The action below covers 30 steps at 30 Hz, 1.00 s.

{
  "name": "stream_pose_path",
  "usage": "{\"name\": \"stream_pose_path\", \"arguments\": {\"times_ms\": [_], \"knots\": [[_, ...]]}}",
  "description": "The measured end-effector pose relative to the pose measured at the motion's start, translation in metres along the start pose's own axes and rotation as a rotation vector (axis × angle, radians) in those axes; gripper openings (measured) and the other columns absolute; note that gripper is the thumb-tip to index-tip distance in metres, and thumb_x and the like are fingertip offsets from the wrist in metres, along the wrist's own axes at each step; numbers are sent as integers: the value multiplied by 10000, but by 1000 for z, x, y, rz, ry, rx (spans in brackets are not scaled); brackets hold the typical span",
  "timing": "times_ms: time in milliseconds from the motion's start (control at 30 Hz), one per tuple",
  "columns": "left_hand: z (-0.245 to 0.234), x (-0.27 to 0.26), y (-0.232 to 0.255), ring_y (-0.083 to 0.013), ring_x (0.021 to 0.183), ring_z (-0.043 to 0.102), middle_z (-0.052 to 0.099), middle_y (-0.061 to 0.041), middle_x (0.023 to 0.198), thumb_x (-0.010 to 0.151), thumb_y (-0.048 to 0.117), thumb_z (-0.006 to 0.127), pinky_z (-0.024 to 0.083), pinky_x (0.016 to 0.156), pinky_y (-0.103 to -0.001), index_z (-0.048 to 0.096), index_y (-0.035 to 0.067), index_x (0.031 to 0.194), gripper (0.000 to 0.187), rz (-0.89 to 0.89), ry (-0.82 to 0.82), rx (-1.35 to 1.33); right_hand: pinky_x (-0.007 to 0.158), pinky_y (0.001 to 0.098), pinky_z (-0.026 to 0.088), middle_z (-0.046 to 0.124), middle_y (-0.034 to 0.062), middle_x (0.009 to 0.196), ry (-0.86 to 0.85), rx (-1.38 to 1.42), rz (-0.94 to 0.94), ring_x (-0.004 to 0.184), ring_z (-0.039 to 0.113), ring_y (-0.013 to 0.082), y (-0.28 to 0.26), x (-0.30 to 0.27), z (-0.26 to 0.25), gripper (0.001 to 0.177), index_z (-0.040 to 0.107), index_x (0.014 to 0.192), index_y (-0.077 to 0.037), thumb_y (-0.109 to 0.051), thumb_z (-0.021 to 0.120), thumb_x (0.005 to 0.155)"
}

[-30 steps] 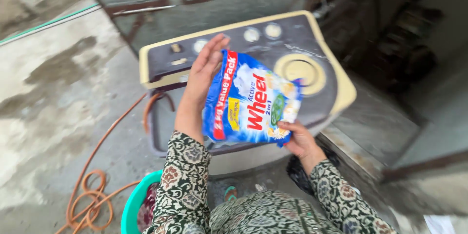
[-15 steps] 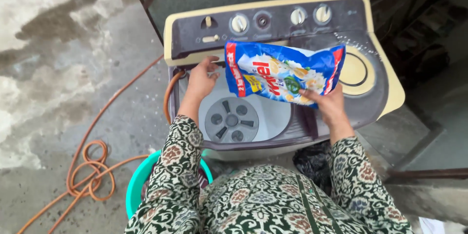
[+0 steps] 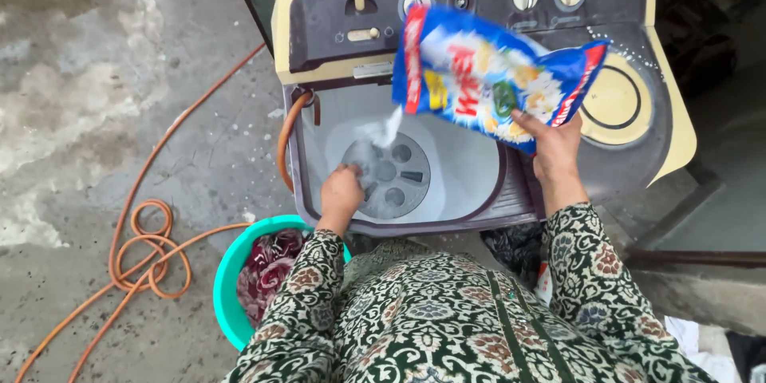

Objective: Washing clothes in a semi-automatic washing machine and transferring them to the dryer section.

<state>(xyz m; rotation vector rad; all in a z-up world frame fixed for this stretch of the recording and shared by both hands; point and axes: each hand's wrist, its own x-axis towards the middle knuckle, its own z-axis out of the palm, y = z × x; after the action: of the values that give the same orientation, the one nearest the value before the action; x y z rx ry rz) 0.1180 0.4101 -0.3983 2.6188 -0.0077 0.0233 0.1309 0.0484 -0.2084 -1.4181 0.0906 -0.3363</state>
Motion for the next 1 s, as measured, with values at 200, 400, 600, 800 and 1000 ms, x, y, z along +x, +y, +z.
{"name": "stream_pose_path", "arguments": {"times_ms": [200,400,600,800,1000], "knots": [[-35,-5,15,-386,979,685,688,-145,1077,829,72,639,545,854,-492,733,117,1011,210,-117,-3,-64,986,383,614,718,142,1250,129,61,36,1109,734,254,-1,6,-39,600,586,1326,39,161,758,764],[-10,1,3,-375,1006,676,690,-124,1091,822,98,687,544,868,-477,746,131,999,190,-143,-24,-153,1012,394,607,699,142,1290,126,-63,30,1155,720,254,-26,-11,-73,615,581,1362,47,171,744,782],[-7,7,1,-367,1012,680,685,-114,1115,829,104,684,546,866,-472,757,146,999,190,-201,-66,-144,1036,406,604,671,168,1352,77,51,92,1201,709,269,-5,-15,-57,667,540,1413,42,182,722,788],[2,12,-7,-352,1034,685,690,-116,1121,826,105,684,555,881,-460,775,168,997,203,-241,-55,-123,992,416,610,680,180,1294,103,163,124,1146,715,291,16,-8,5,667,523,1381,52,192,729,763],[-7,10,-2,-352,1035,685,690,-119,1133,846,116,671,553,885,-459,769,168,995,186,-279,-49,-118,997,409,614,689,177,1296,263,207,52,1142,725,294,29,1,-15,661,538,1377,58,196,744,765]]}}
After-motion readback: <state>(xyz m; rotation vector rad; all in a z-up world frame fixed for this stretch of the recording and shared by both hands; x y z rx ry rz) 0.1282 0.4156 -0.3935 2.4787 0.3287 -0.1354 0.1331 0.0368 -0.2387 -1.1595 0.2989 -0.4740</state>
